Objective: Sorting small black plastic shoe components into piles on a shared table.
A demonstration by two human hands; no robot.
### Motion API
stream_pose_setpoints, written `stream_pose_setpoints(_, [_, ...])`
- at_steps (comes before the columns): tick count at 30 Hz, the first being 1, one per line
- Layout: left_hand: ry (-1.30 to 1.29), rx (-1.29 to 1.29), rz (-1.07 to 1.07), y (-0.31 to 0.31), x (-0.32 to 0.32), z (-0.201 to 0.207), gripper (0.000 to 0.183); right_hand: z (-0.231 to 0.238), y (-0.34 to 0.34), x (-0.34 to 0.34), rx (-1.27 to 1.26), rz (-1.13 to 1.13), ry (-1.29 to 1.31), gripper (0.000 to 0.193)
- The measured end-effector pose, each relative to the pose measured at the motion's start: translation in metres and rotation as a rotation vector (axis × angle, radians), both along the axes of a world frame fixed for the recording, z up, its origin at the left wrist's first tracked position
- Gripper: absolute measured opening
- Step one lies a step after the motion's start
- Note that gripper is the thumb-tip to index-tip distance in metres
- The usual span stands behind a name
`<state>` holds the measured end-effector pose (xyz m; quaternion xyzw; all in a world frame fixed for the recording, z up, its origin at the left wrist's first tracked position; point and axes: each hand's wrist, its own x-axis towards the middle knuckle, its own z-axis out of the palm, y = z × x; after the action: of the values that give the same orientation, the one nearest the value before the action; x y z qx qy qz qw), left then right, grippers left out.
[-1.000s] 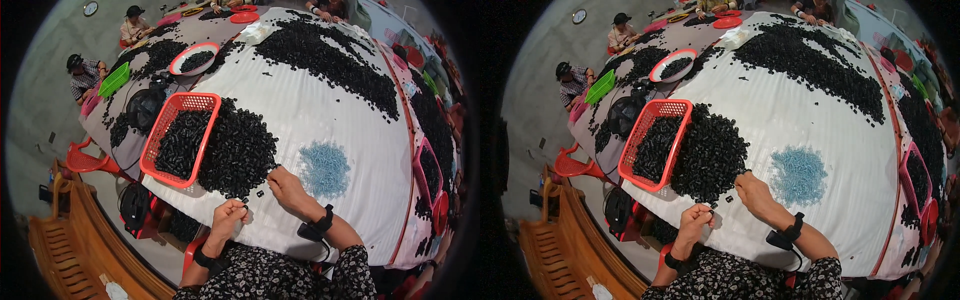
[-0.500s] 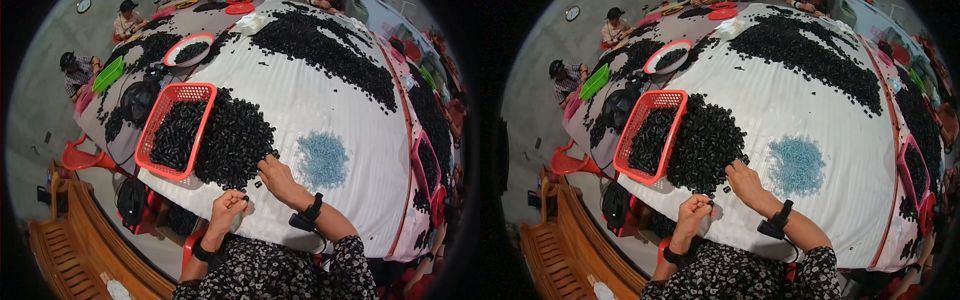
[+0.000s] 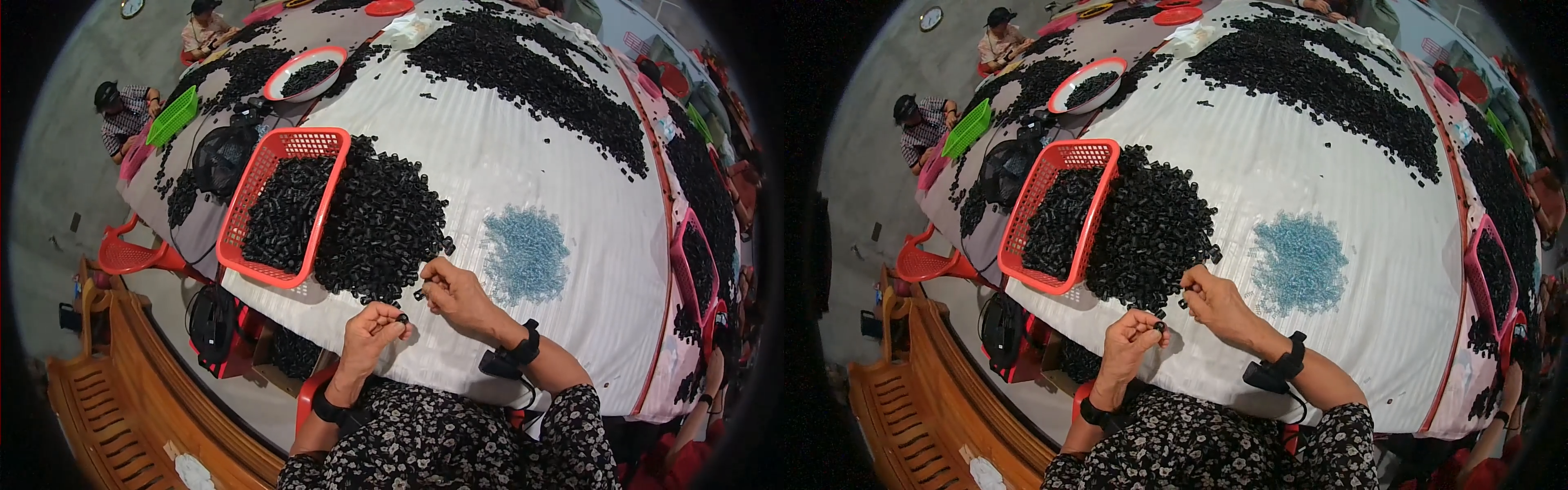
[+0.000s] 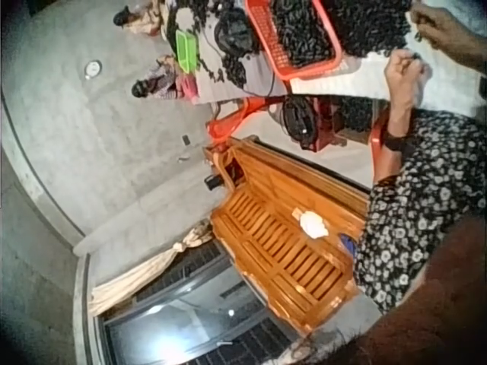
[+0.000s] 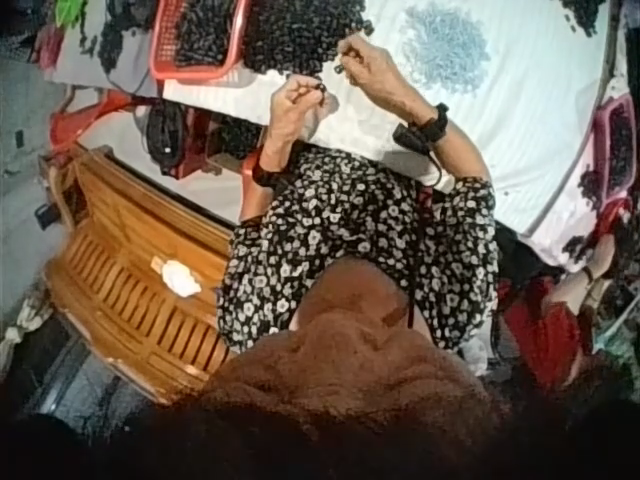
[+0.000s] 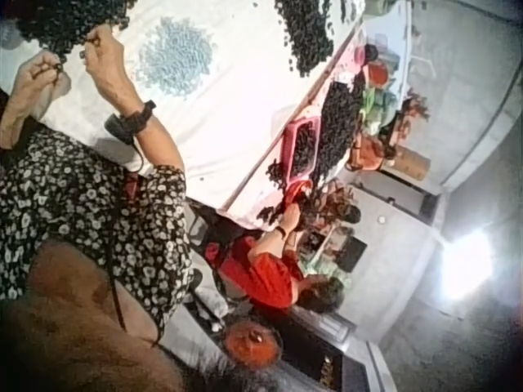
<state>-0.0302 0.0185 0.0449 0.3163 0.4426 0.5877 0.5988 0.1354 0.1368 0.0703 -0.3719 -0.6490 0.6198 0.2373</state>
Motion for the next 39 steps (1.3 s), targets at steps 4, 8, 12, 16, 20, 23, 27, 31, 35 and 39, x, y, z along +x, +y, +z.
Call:
stream_pose_setpoints(4, [0.001,0.014,0.004,0.001,0.001,0.0,0.017,0.003,-0.005,0.005,-0.01,0.108,0.101,0.011])
stream_pose_setpoints(8, [-0.026,0.012,0.02,0.002,0.004,0.0,0.019,0.006,-0.011,0.006,-0.04,0.113,0.118,0.01])
stream_pose_setpoints(12, [-0.035,0.01,0.017,0.003,0.005,-0.001,0.018,0.013,-0.019,0.004,-0.135,0.126,0.127,0.009])
stream_pose_setpoints(16, [-0.023,-0.009,0.016,0.003,0.006,0.001,0.017,0.019,-0.02,0.003,0.013,0.177,0.099,0.012])
stream_pose_setpoints(20, [0.006,-0.018,0.031,0.002,0.007,0.003,0.014,0.015,-0.022,0.002,0.154,0.204,0.126,0.012])
stream_pose_setpoints(23, [0.045,-0.026,0.019,0.0,0.006,0.004,0.013,0.021,-0.023,0.003,0.284,0.242,0.067,0.011])
stream_pose_setpoints(27, [0.07,-0.024,0.017,0.0,0.008,0.003,0.013,0.023,-0.024,0.004,0.206,0.279,0.023,0.011])
stream_pose_setpoints(31, [0.092,-0.029,0.033,-0.001,0.01,0.008,0.011,0.027,-0.026,0.005,0.241,0.303,0.005,0.012])
stream_pose_setpoints(35, [0.088,-0.034,0.054,-0.001,0.012,0.005,0.01,0.014,-0.032,0.003,0.447,0.265,0.014,0.01])
stream_pose_setpoints(39, [0.12,-0.041,0.043,-0.001,0.012,0.001,0.011,0.01,-0.033,0.003,0.549,0.301,-0.049,0.01])
